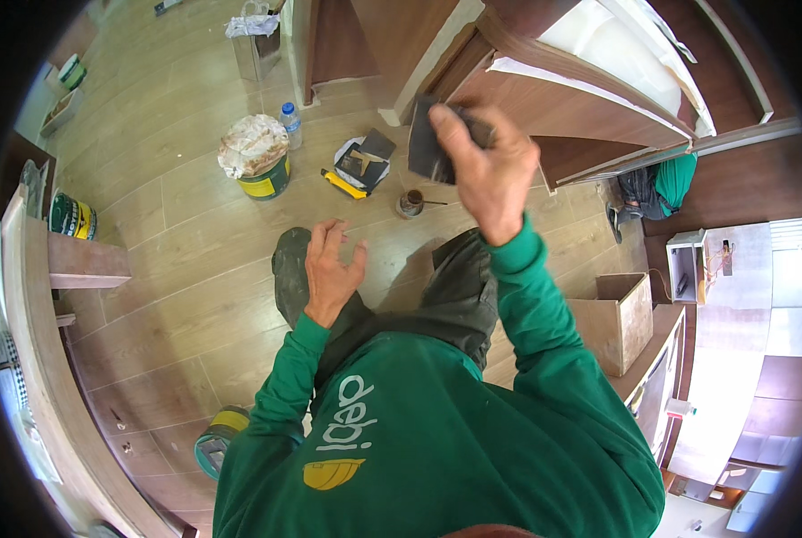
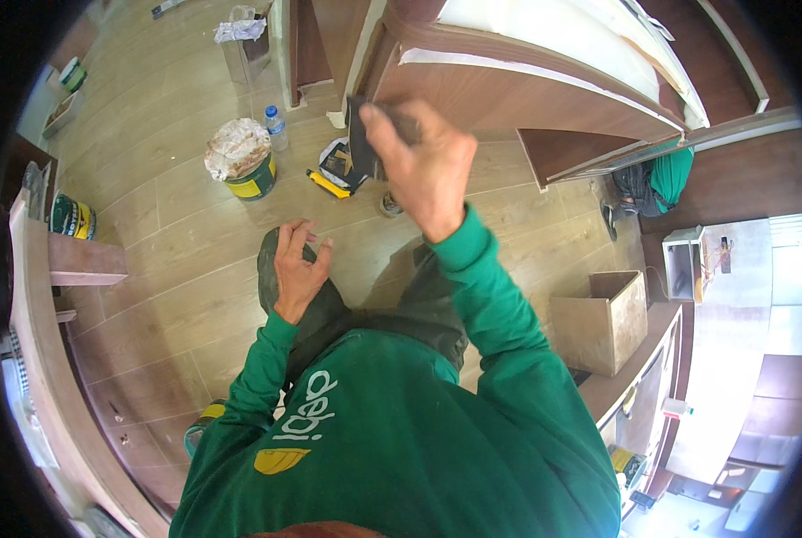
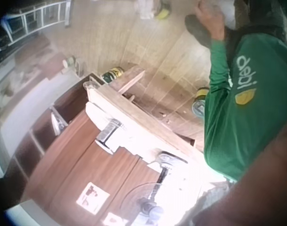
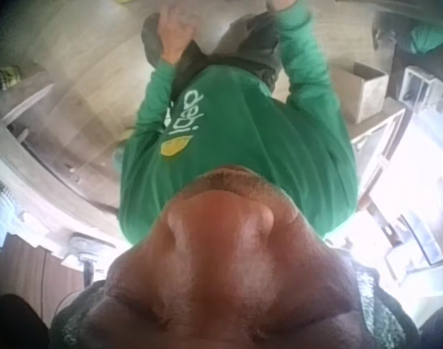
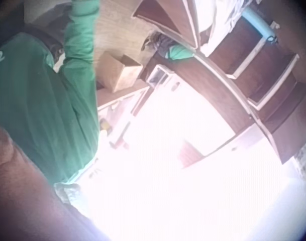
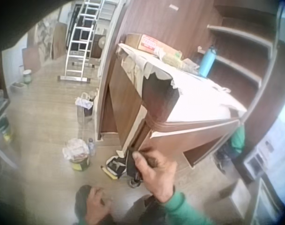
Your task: The person sands a wooden furniture edge with a sanding block, then applies a finish using a brush from a small can. They wipe the edge with a cloth afterward. The work occurs in a room with scattered tools and paint cans.
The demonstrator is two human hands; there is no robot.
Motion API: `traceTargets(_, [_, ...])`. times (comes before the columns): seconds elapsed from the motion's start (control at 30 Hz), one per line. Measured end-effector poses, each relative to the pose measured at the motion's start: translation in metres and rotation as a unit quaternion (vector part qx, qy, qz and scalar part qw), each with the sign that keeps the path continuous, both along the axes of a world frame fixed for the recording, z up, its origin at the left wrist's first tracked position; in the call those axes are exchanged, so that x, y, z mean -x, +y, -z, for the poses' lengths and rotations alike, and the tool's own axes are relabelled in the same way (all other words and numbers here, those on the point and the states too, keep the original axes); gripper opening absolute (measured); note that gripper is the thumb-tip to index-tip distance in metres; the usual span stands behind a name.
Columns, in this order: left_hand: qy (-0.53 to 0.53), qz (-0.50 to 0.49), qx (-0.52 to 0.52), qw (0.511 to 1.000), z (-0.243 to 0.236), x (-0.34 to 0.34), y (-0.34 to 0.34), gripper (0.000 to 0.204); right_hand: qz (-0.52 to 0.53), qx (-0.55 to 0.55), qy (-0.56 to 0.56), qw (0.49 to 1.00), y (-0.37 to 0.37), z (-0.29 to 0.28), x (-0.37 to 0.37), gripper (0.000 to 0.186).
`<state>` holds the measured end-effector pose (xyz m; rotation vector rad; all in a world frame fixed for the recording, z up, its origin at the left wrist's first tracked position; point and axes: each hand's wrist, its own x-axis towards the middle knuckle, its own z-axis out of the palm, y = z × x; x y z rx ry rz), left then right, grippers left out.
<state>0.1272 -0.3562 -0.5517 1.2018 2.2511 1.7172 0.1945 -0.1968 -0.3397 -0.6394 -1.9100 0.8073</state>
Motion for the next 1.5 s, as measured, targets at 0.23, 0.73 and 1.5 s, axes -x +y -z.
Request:
traceTargets(0.23, [-0.016, -0.011, -0.043, 0.999, -0.028, 0.007, 0.007, 0.035, -0.039, 0.122, -0.264, 0.956, 0.014, 0.15, -0.067, 0.037])
traceTargets(0.73, [-0.58, 0.207, -0.341, 0.711, -0.112, 0.003, 0.106, 0.027, 0.043, 0.48, -0.059, 0.874, -0.01, 0.202, -0.17, 0.021])
traceTargets(1.5, [-0.579, 0.087, -0.156, 0.796, -0.073, -0.025, 0.044, 0.034, -0.146, 0.29, -0.1, 0.94, 0.002, 0.106, -0.071, 0.035])
